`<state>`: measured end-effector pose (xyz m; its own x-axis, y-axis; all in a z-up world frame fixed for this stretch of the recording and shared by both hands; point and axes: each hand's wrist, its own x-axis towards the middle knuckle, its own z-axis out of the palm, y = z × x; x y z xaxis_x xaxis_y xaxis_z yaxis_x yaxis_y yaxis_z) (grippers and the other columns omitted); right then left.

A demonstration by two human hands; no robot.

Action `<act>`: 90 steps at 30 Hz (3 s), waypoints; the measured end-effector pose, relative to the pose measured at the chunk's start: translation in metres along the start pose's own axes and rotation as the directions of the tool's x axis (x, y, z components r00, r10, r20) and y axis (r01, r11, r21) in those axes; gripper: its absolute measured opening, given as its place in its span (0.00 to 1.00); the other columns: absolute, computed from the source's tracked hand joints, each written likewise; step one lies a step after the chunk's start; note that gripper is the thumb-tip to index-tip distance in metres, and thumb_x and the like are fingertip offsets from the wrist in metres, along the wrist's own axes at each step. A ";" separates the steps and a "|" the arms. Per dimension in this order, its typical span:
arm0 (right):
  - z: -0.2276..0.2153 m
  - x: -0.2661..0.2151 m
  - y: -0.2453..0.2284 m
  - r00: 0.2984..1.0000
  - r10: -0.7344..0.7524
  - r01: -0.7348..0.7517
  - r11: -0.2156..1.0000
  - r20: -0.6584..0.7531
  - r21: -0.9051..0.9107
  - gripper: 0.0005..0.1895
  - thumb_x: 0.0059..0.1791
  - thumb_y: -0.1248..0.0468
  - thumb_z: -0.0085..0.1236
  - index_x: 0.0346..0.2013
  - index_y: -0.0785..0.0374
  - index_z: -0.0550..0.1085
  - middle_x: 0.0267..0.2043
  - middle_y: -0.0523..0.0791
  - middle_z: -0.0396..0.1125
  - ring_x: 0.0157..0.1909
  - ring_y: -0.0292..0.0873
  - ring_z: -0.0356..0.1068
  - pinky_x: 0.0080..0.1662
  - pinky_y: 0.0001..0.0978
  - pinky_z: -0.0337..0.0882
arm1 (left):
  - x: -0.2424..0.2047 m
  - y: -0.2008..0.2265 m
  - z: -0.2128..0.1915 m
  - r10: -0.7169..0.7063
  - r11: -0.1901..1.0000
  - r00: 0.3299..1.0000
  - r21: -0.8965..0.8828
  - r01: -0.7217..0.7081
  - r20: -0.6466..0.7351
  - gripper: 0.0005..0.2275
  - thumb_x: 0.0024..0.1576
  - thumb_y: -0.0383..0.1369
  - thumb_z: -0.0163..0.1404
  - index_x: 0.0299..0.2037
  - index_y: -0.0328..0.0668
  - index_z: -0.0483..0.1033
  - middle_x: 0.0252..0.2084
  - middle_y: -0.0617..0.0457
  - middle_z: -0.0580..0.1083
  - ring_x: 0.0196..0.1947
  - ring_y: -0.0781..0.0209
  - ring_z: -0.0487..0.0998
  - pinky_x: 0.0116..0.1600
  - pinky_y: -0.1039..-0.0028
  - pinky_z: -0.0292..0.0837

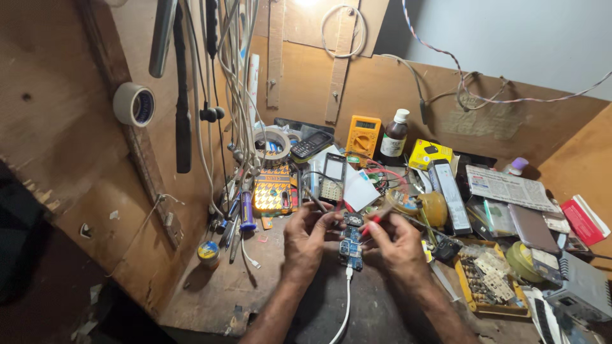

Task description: The person uses a multimeter to test points on a small circuit board, repeatedly touching probes to different locations. They then pick up a hot air gun and direct it toward the board.

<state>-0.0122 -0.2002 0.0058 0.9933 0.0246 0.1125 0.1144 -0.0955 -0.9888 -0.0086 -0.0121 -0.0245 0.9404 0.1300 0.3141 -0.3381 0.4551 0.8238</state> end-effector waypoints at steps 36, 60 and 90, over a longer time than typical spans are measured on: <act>0.006 0.052 -0.081 0.925 -0.193 0.205 0.979 0.328 -0.003 0.15 0.55 0.62 0.56 0.51 0.68 0.80 0.40 0.45 0.77 0.37 0.33 0.67 0.40 0.27 0.68 | -0.015 0.053 0.006 -0.059 0.996 0.989 -0.068 0.050 -0.138 0.14 0.67 0.39 0.43 0.53 0.33 0.67 0.40 0.35 0.80 0.36 0.53 0.84 0.36 0.67 0.84; -0.012 0.006 0.022 0.987 -0.155 0.155 0.988 -0.043 -0.016 0.12 0.44 0.73 0.65 0.43 0.67 0.80 0.37 0.44 0.78 0.38 0.36 0.77 0.43 0.28 0.78 | 0.003 0.005 0.001 -0.059 0.979 0.995 0.189 0.074 -0.083 0.07 0.64 0.24 0.42 0.51 0.36 0.60 0.45 0.44 0.78 0.41 0.59 0.83 0.43 0.68 0.87; -0.005 -0.010 0.038 0.983 -0.183 0.184 0.981 0.015 -0.069 0.04 0.47 0.70 0.64 0.35 0.66 0.78 0.29 0.42 0.74 0.31 0.33 0.72 0.36 0.25 0.72 | -0.017 0.019 -0.013 -0.078 0.941 0.996 0.326 0.091 -0.052 0.09 0.61 0.26 0.49 0.47 0.35 0.63 0.35 0.43 0.83 0.35 0.57 0.87 0.39 0.72 0.85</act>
<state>-0.0177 -0.2095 -0.0322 0.9553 0.0564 0.2901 0.2955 -0.1575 -0.9423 -0.0302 0.0057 -0.0204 0.9645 0.1399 0.2238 -0.2444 0.1526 0.9576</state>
